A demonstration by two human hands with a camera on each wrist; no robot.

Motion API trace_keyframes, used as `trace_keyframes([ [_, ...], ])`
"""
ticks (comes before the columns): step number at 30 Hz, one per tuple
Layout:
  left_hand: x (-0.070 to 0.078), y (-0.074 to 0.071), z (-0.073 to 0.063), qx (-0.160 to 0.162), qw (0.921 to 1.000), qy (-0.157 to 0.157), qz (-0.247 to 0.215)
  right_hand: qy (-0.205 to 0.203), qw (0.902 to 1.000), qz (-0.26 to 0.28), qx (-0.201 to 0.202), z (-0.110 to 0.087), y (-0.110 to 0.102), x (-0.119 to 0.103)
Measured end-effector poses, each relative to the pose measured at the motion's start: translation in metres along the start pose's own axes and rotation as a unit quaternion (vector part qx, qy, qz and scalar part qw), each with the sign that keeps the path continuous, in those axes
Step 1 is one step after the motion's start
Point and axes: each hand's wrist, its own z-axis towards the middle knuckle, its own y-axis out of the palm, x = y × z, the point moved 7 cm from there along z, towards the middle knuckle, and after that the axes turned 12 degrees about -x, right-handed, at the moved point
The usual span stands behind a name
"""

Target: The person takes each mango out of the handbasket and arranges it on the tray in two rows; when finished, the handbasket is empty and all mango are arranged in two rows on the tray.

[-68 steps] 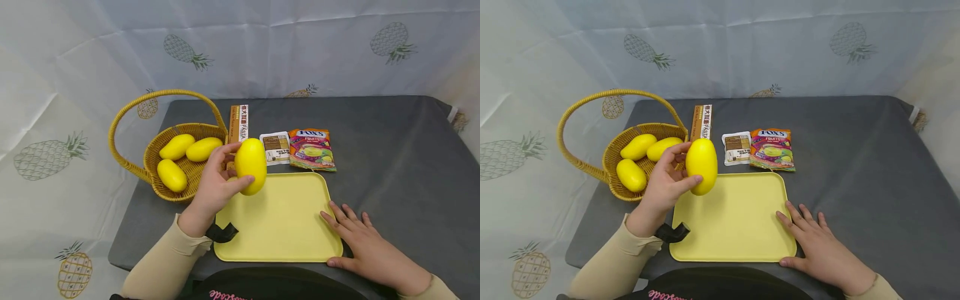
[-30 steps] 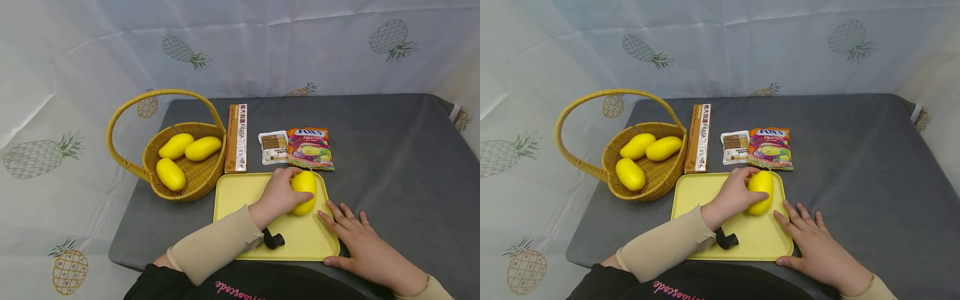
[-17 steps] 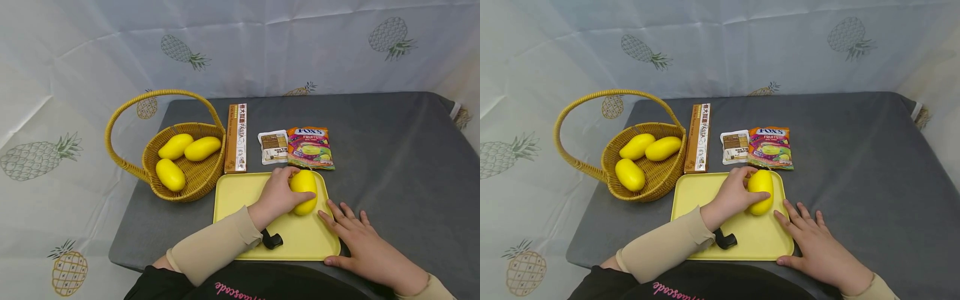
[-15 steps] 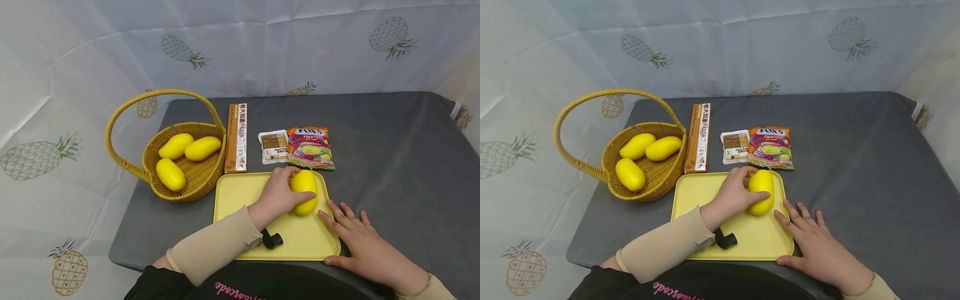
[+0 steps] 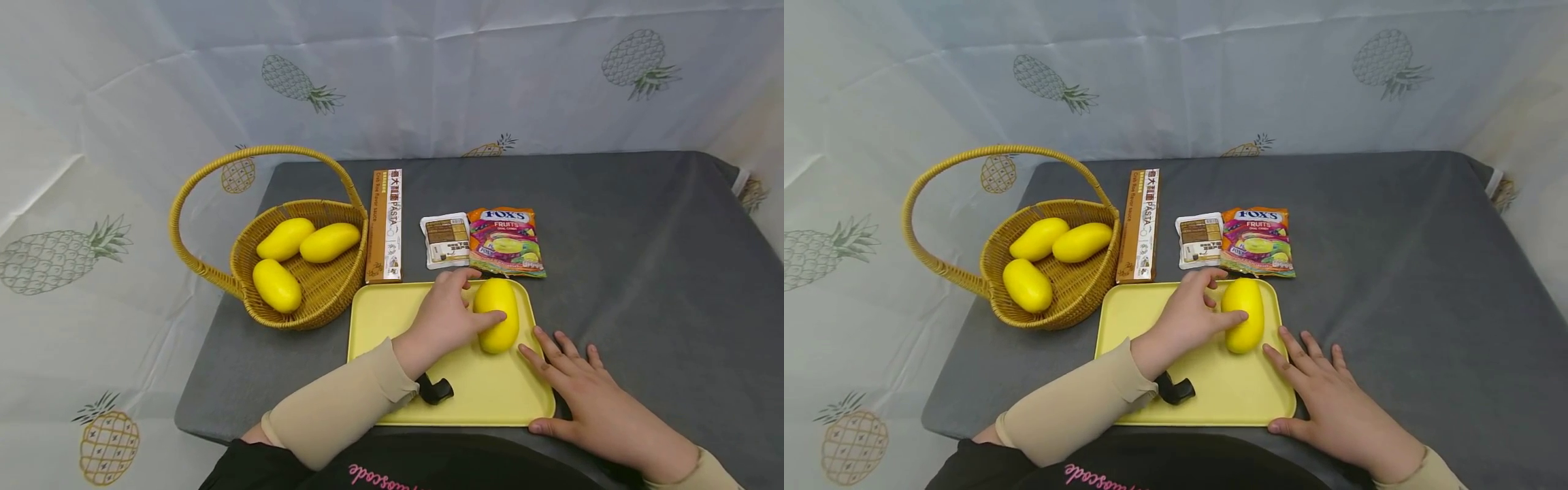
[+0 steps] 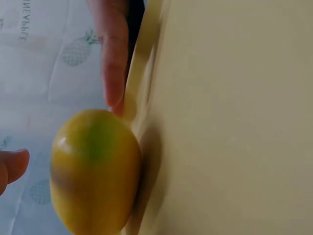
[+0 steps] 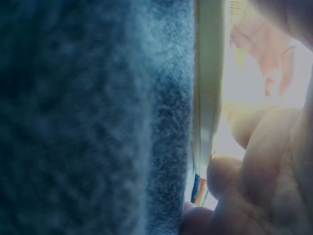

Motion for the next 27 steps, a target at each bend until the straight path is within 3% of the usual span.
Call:
trace_keyframes([
  [7,0.003,-0.032,-0.019,0.008,0.9984,0.037,-0.043,-0.004,1.0000,0.004,-0.001,0.001,0.000,0.000],
  [15,0.013,-0.082,-0.041,0.011,0.9924,0.060,-0.107,0.002,0.9999,0.014,-0.007,0.000,0.000,0.002],
  [19,0.015,-0.109,-0.051,0.028,0.9920,0.069,-0.102,0.005,0.9998,0.015,-0.008,0.000,0.000,0.002],
  [27,0.011,-0.175,-0.062,0.086,0.9903,0.055,-0.094,0.012,0.9997,0.016,-0.012,0.000,0.001,0.002],
])
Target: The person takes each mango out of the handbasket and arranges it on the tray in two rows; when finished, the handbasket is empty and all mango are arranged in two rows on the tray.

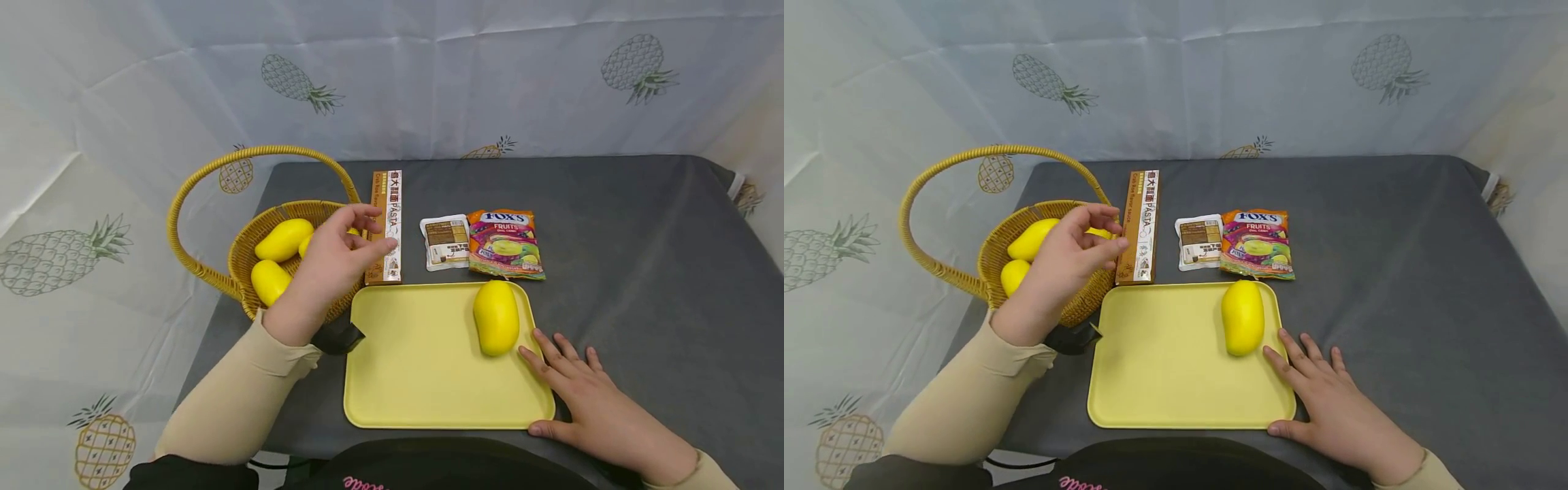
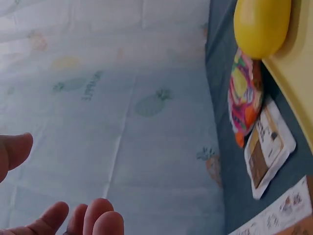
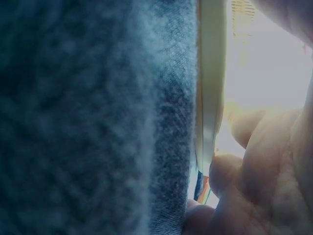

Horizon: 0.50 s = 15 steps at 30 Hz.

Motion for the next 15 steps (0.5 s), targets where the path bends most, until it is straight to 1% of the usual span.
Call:
trace_keyframes([
  [2,0.001,-0.017,0.003,0.013,0.9999,-0.002,0.000,-0.001,1.0000,0.002,0.002,-0.001,0.000,0.000],
  [4,0.001,-0.034,0.007,0.025,0.9996,-0.010,0.006,-0.003,1.0000,0.003,0.004,-0.001,-0.001,0.000],
  [8,-0.009,-0.062,0.017,0.036,0.9986,-0.038,0.006,-0.005,1.0000,0.003,0.006,-0.002,-0.001,0.000],
  [11,-0.021,-0.078,0.025,0.035,0.9974,-0.062,-0.006,-0.005,1.0000,0.002,0.008,-0.002,-0.001,0.000],
  [15,-0.040,-0.092,0.036,0.035,0.9947,-0.091,-0.033,-0.003,0.9999,0.000,0.011,-0.002,-0.001,-0.001],
])
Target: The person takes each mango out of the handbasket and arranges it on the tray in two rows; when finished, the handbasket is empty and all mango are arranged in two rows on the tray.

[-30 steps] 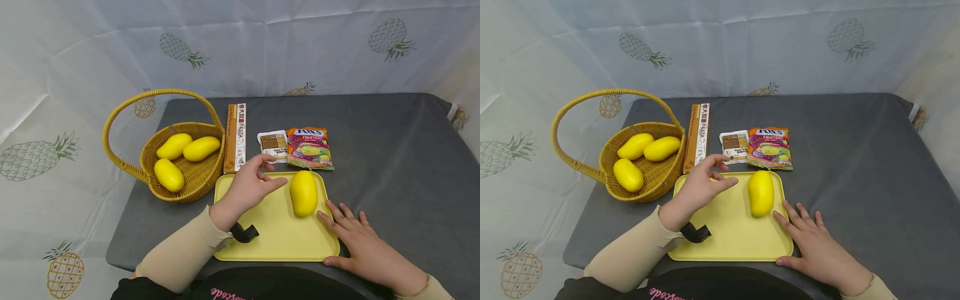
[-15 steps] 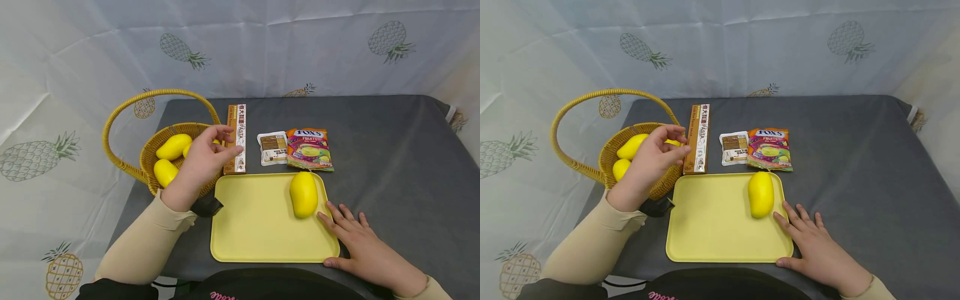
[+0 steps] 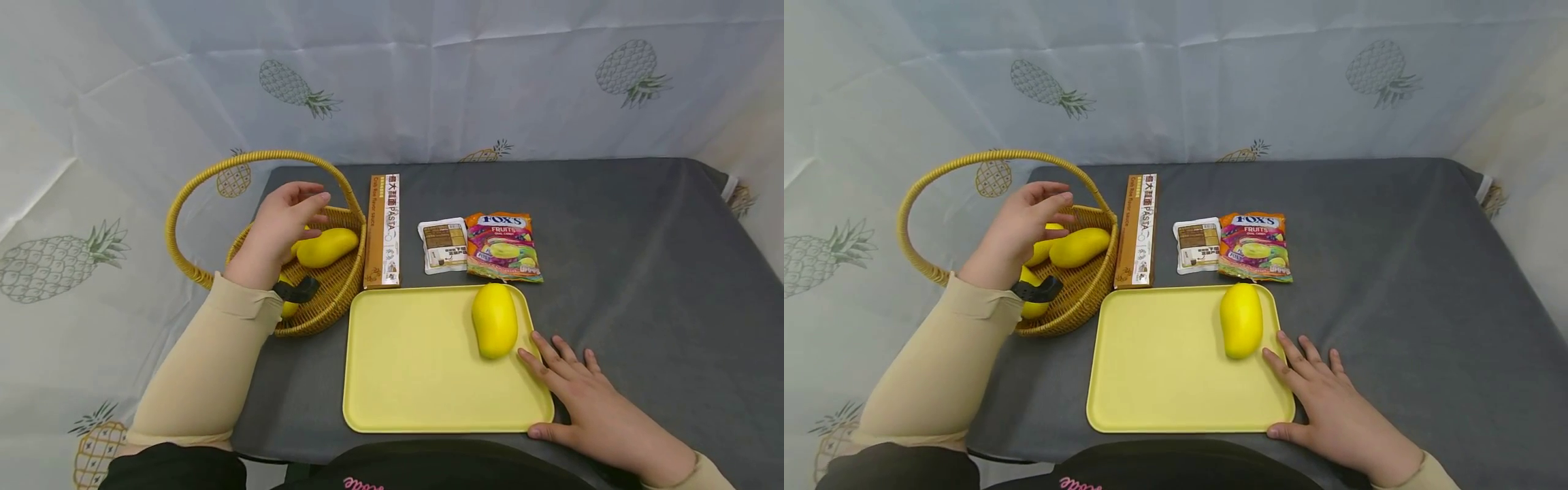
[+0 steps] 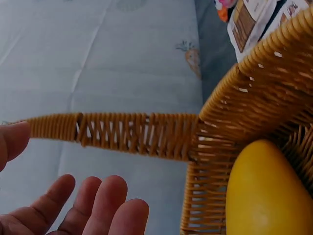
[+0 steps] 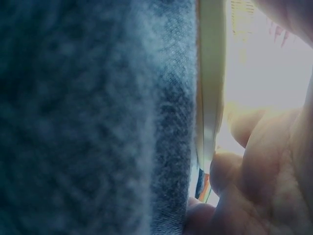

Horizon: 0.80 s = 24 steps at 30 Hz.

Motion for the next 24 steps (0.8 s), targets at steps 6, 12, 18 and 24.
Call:
trace_keyframes([
  [6,-0.023,-0.013,0.017,0.002,0.9988,-0.036,-0.033,0.000,1.0000,0.000,0.000,0.000,0.000,0.000],
  [12,-0.040,-0.016,0.033,-0.014,0.9975,-0.059,-0.036,0.005,0.9999,0.012,-0.008,0.000,0.002,0.002],
  [18,-0.053,-0.010,0.040,-0.044,0.9975,-0.055,0.000,0.006,0.9998,0.018,-0.012,0.000,0.002,0.003],
  [24,-0.058,-0.010,0.040,-0.054,0.9945,-0.052,0.073,0.000,0.9998,0.015,-0.011,-0.001,0.002,0.003],
])
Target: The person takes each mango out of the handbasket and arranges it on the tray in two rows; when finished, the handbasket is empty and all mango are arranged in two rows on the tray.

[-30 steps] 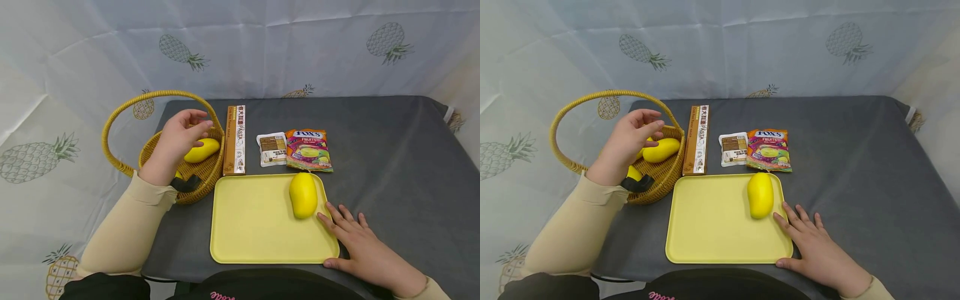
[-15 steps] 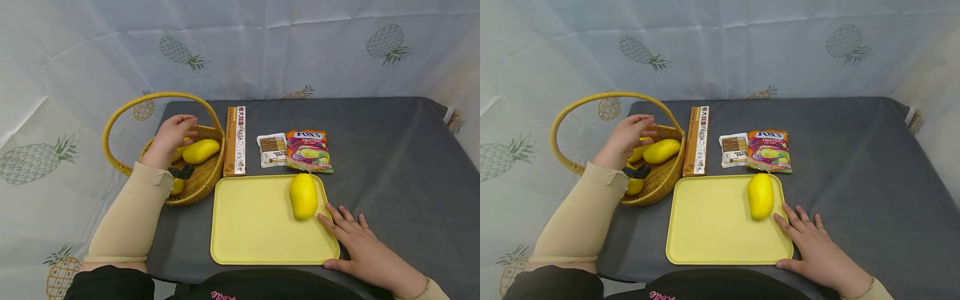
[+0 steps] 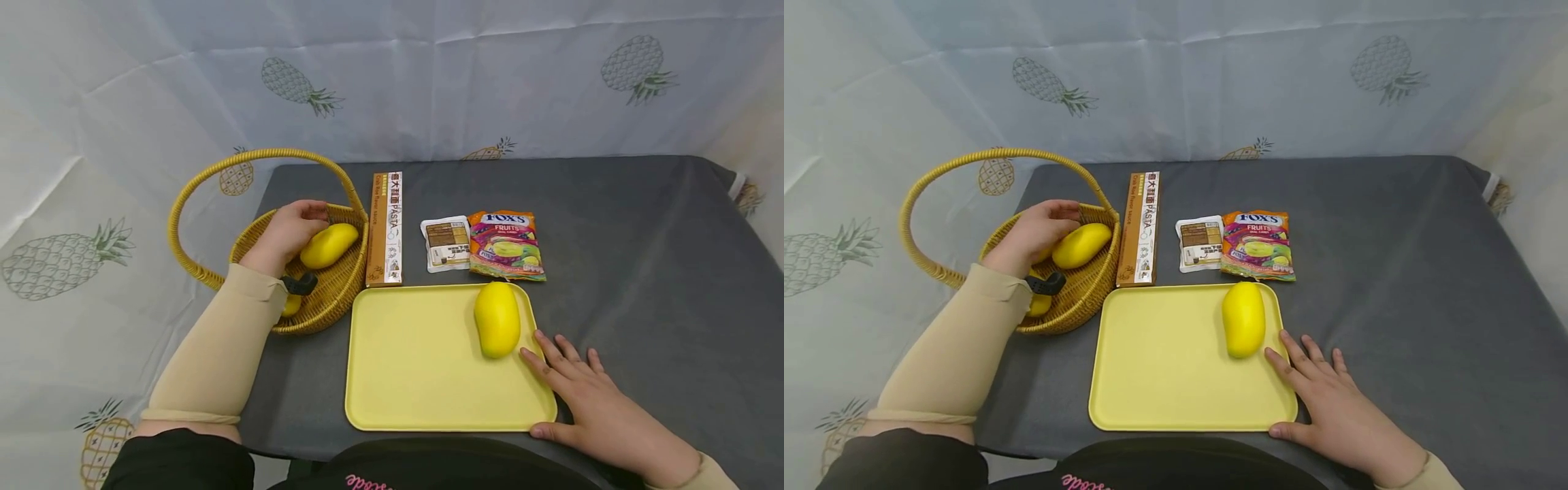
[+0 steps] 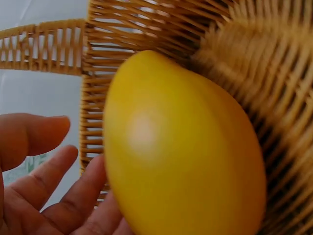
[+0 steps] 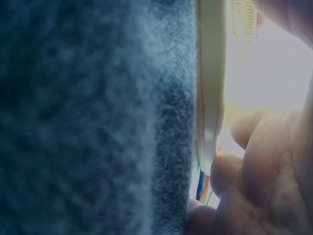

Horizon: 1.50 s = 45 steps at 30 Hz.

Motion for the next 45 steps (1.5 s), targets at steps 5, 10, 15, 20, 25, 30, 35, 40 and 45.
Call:
trace_keyframes([
  [5,-0.001,0.003,0.002,-0.009,0.9989,0.004,0.047,0.005,1.0000,-0.003,-0.001,0.000,-0.001,0.000],
  [10,-0.002,0.005,0.005,-0.012,0.9952,-0.005,0.097,0.004,1.0000,-0.006,0.000,0.000,-0.002,-0.001],
  [15,-0.004,0.009,0.007,-0.029,0.9914,-0.015,0.127,0.003,1.0000,-0.006,0.000,0.000,-0.002,-0.002],
  [20,-0.009,0.011,0.009,-0.047,0.9906,-0.023,0.127,0.001,1.0000,-0.005,0.002,0.000,-0.002,-0.002],
  [25,-0.012,0.010,0.010,-0.048,0.9920,-0.025,0.114,0.001,1.0000,-0.004,0.002,0.000,-0.002,-0.002],
  [30,-0.011,0.010,0.008,-0.040,0.9936,-0.030,0.101,0.001,1.0000,-0.005,0.003,0.000,-0.002,-0.002],
  [35,-0.004,0.008,-0.002,-0.024,0.9966,-0.036,0.070,0.000,1.0000,-0.005,0.003,0.000,-0.002,-0.001],
  [40,0.009,0.005,-0.017,-0.003,0.9979,-0.021,0.061,0.002,1.0000,-0.005,0.001,0.000,-0.001,0.000],
  [45,0.022,0.002,-0.038,0.024,0.9995,-0.002,0.019,0.004,1.0000,-0.003,-0.001,0.000,-0.001,0.001],
])
